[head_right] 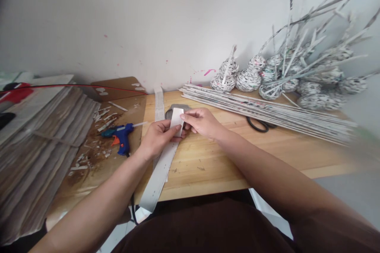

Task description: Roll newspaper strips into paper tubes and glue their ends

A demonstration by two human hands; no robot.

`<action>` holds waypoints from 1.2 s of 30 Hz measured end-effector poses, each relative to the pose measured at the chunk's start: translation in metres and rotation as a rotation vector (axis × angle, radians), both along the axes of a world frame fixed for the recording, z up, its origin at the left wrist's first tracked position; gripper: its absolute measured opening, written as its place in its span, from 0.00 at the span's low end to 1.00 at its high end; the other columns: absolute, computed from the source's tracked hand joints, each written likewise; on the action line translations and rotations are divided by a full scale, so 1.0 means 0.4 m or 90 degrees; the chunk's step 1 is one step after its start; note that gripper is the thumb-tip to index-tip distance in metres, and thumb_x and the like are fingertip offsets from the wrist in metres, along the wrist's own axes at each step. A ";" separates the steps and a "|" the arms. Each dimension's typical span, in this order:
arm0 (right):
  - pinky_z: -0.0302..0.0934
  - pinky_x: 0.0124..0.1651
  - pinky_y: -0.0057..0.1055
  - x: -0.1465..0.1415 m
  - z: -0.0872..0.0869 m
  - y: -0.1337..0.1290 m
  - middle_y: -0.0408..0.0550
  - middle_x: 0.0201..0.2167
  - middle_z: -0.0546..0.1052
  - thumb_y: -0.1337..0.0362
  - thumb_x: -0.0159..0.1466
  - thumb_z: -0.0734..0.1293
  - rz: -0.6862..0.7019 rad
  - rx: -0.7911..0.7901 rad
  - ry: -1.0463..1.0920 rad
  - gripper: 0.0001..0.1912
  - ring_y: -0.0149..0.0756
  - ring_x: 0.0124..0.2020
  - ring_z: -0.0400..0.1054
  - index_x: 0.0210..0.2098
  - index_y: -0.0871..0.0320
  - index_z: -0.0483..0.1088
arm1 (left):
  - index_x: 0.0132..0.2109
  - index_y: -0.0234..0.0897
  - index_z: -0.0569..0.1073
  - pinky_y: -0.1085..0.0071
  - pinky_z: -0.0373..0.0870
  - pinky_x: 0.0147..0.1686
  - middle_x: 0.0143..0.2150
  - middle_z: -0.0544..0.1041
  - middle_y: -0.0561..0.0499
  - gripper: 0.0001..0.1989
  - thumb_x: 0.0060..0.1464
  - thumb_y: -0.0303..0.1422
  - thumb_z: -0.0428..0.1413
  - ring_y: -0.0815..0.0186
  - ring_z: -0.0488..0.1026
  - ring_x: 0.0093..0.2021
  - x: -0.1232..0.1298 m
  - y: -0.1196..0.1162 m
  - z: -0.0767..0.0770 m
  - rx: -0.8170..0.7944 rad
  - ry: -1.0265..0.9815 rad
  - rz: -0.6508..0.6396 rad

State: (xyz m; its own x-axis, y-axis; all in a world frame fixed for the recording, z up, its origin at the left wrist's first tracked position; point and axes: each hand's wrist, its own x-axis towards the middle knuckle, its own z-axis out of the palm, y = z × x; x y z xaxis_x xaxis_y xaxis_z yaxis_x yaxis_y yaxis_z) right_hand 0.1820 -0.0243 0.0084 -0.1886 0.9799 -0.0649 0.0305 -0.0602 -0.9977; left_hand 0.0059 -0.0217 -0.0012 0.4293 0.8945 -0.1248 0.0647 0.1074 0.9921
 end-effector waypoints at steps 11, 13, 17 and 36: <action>0.44 0.17 0.23 -0.023 -0.018 0.002 0.39 0.15 0.67 0.53 0.50 0.76 -0.093 -0.020 0.089 0.17 0.23 0.17 0.56 0.26 0.60 0.73 | 0.39 0.32 0.79 0.68 0.77 0.37 0.35 0.81 0.45 0.16 0.51 0.42 0.62 0.63 0.78 0.35 -0.002 -0.006 0.001 0.021 0.009 -0.015; 0.46 0.18 0.24 -0.025 -0.018 0.000 0.39 0.16 0.68 0.52 0.50 0.76 -0.089 -0.011 0.088 0.17 0.24 0.18 0.57 0.26 0.60 0.72 | 0.38 0.32 0.79 0.68 0.77 0.36 0.35 0.81 0.45 0.17 0.52 0.44 0.61 0.63 0.78 0.35 -0.001 -0.007 0.003 0.023 0.008 -0.010; 0.54 0.22 0.27 -0.012 -0.011 0.000 0.40 0.17 0.67 0.46 0.59 0.69 -0.099 0.080 -0.023 0.21 0.27 0.18 0.59 0.25 0.59 0.71 | 0.36 0.33 0.79 0.68 0.77 0.34 0.32 0.81 0.45 0.18 0.52 0.46 0.61 0.62 0.79 0.33 -0.002 -0.006 0.003 0.022 -0.013 0.021; 0.48 0.31 0.34 0.021 -0.026 0.018 0.52 0.23 0.75 0.45 0.71 0.52 -0.155 0.346 -0.789 0.31 0.43 0.31 0.67 0.28 0.57 0.74 | 0.39 0.32 0.77 0.72 0.75 0.31 0.32 0.82 0.44 0.22 0.51 0.49 0.61 0.63 0.80 0.32 -0.012 0.011 0.006 0.024 -0.083 0.097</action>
